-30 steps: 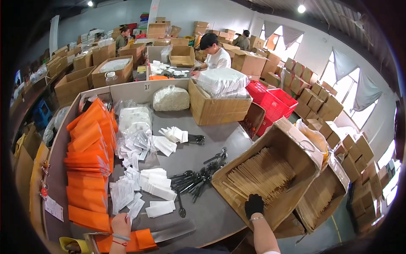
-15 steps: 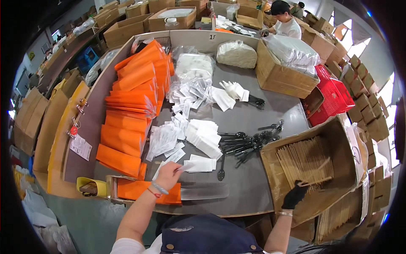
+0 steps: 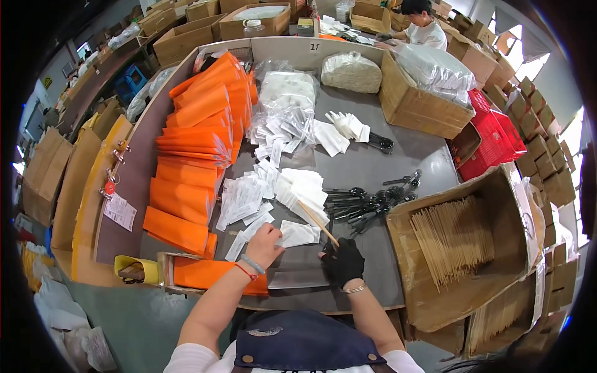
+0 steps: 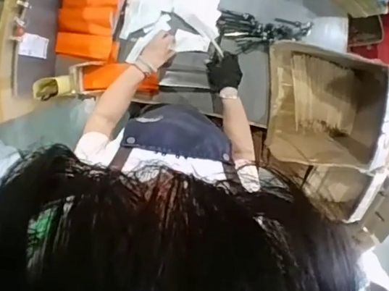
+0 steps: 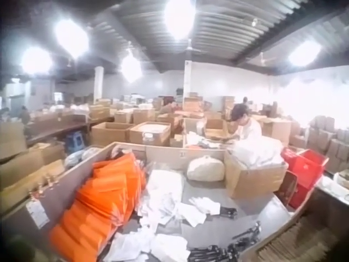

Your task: Packaging items into paper sleeves using a wooden rod to assist in the process.

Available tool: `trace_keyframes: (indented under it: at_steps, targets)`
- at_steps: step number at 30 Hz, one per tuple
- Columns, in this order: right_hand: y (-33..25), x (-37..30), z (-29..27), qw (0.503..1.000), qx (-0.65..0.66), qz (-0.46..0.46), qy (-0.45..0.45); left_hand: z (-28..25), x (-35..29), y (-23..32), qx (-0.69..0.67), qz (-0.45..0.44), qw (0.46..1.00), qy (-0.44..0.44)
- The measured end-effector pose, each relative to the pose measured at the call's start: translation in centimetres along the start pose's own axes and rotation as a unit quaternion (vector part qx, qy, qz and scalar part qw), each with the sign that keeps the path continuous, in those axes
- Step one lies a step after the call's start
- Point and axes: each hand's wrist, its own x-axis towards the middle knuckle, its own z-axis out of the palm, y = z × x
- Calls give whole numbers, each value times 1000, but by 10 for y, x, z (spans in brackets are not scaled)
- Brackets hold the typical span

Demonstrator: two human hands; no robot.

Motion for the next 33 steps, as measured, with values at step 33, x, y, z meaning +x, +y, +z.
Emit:
trace_keyframes:
  at_steps: [33]
  targets:
    - [30,-35,2,909,400,6,-113,-21,-91,52,58,68,995,51]
